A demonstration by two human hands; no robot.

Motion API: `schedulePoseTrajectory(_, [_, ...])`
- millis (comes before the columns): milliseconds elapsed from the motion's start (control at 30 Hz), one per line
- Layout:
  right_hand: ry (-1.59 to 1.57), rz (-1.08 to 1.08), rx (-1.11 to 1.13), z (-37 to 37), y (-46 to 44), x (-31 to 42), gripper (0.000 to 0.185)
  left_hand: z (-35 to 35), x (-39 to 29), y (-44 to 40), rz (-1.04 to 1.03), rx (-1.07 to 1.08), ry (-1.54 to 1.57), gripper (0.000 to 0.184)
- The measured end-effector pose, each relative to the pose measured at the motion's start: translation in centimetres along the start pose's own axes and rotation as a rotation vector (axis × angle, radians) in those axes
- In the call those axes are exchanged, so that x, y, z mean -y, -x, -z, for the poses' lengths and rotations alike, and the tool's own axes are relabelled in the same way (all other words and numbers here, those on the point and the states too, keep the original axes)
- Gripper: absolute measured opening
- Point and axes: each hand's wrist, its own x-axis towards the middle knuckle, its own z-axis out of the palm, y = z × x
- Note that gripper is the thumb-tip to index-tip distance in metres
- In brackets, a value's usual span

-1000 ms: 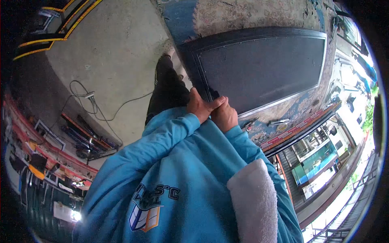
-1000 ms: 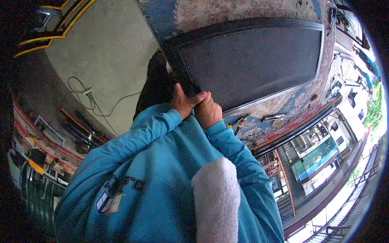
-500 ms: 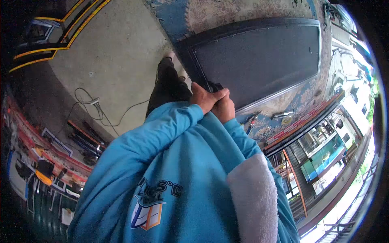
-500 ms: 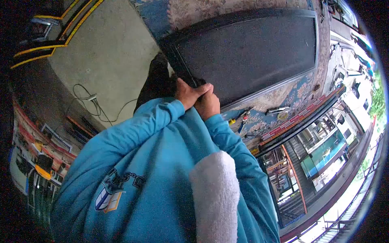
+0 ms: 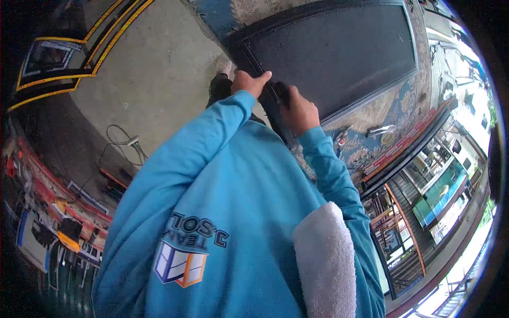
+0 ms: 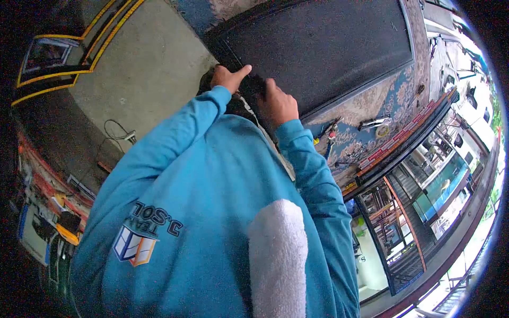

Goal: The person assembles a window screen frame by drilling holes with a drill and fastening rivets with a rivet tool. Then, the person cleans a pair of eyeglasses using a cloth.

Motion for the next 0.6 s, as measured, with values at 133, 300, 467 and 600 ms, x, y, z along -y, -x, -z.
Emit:
schedulePoseTrajectory(133, [-0.323,-0.156,-0.064,0.1,0.6,1.2,0.038,-0.9,0.5,0.2,-0.078,-0.086,0.044,0.095])
schedulePoseTrajectory(300, [-0.493,-0.159,-0.149,-0.4,0.3,0.6,0.037,-0.9,0.5,0.0,-0.072,-0.073,0.044,0.093])
schedulePoseTrajectory(467, [-0.511,-0.089,-0.25,0.6,2.1,-0.9,0.04,-3.0,1.4,-2.1,-0.064,-0.141,0.059,0.081])
schedulePoseTrajectory(600, [-0.279,-0.133,-0.226,6.0,6.3,-2.0,0.039,-0.9,0.7,0.1,-0.08,-0.065,0.084,0.096])
